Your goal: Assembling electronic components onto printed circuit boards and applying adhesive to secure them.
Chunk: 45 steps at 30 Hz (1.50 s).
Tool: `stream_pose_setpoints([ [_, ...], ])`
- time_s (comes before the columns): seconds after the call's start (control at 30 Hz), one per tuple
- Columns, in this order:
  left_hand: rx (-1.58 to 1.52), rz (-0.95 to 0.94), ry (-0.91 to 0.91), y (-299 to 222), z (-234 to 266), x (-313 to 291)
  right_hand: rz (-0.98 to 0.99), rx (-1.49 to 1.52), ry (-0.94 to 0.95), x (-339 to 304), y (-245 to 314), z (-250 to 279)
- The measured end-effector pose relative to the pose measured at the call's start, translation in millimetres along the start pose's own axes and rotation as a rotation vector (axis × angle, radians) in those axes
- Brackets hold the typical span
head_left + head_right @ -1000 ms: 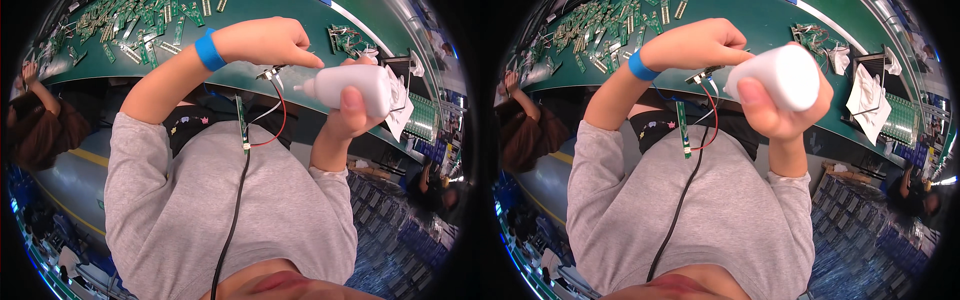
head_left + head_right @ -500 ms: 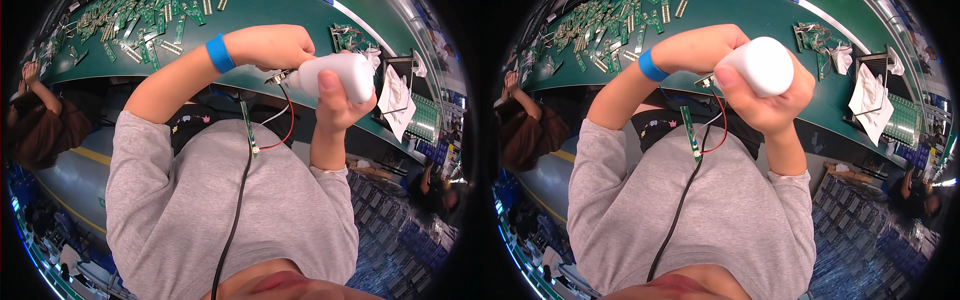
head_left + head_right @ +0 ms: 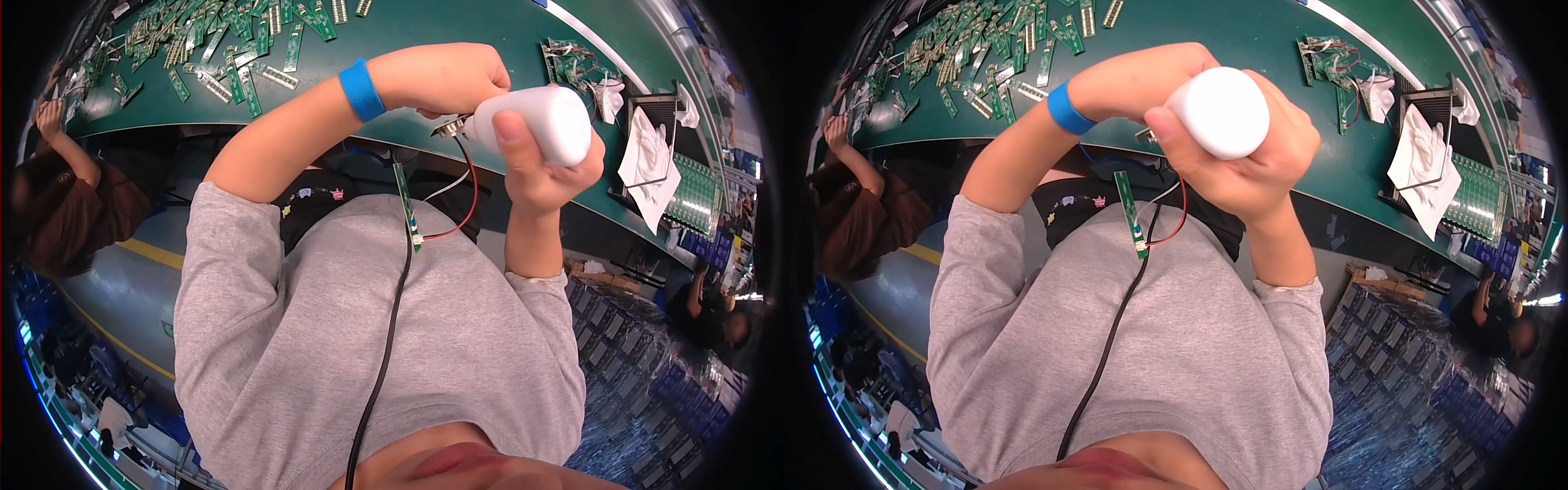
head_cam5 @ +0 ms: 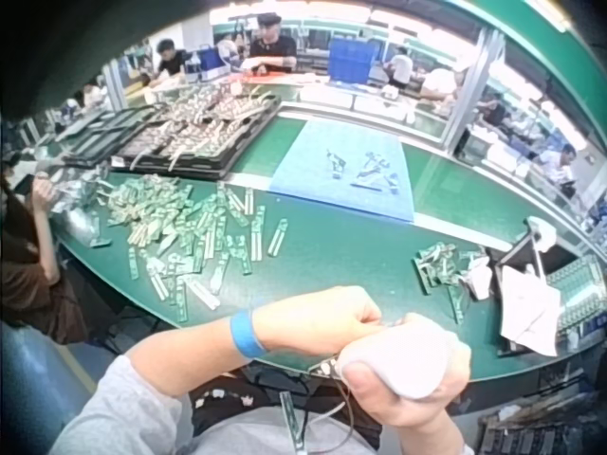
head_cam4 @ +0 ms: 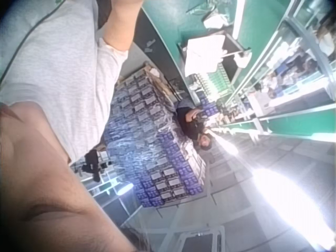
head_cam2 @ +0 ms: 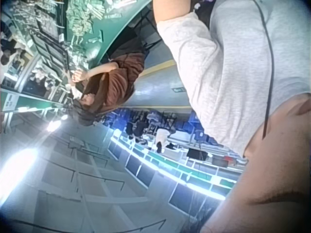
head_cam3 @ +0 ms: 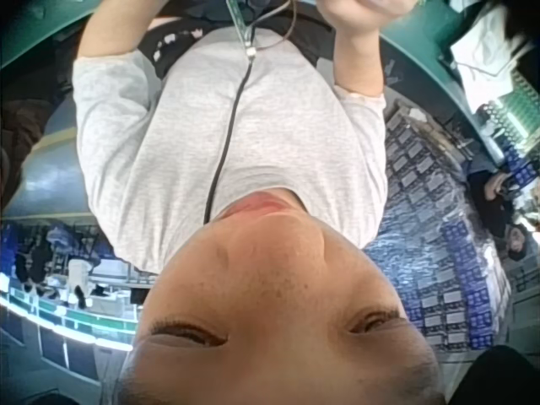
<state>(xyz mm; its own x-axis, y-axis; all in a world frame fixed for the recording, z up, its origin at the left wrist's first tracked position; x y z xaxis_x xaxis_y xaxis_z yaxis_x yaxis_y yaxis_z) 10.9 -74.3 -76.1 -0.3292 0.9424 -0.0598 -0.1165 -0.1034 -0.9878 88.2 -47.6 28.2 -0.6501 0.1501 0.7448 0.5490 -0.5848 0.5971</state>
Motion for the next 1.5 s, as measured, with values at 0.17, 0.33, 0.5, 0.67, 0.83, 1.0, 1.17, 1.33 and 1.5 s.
stream_pose_setpoints([
  [0.17, 0.019, 0.035, -0.017, -2.6, 3.0, -3.3, 0.049, -0.052, 0.009, -1.1, -0.1, -1.4],
  [0.33, -0.046, 0.235, 0.021, 0.2, 2.5, -10.9, 0.039, -0.037, 0.004, -2.7, -4.0, -1.4],
  [0.5, -0.054, 0.236, -0.009, 0.2, 5.4, -10.8, -0.014, 0.020, -0.092, -3.7, -8.9, 10.2],
  [0.67, 0.006, 0.191, -0.042, -7.1, 12.8, -14.6, -0.485, 0.462, -0.441, -19.4, -54.7, 37.4],
  [0.83, -0.151, 0.054, -0.022, -15.1, 12.3, -15.6, -0.713, 1.109, 0.099, -14.9, -77.3, 3.2],
  [1.0, -0.329, 0.014, -0.019, -14.2, 10.5, -16.2, -0.798, 1.361, 0.060, -29.2, -88.3, -15.0],
  [1.17, -0.511, -0.128, -0.026, -18.7, 5.0, -14.0, -0.801, 1.495, 0.204, -36.6, -81.2, -33.2],
  [1.33, -0.426, 0.079, 0.072, -7.0, 6.8, -18.9, -0.794, 1.473, 0.136, -37.6, -78.5, -34.2],
  [1.5, -0.347, -0.093, 0.000, -9.1, 12.6, -15.9, -0.754, 1.561, 0.106, -38.8, -82.5, -36.9],
])
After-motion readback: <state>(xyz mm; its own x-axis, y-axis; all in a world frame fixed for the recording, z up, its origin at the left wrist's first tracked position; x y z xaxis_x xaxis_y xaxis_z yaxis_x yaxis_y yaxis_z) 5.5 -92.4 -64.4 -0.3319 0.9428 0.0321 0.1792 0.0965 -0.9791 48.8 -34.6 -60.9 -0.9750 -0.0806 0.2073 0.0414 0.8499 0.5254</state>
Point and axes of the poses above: each hand's wrist, its own x-axis towards the middle knuckle, its own z-axis out of the back of the hand, y = z × x, the point moved 8 cm from there along x, towards the middle knuckle, and after that the axes turned 5 degrees about -x, right-handed, at the moved point
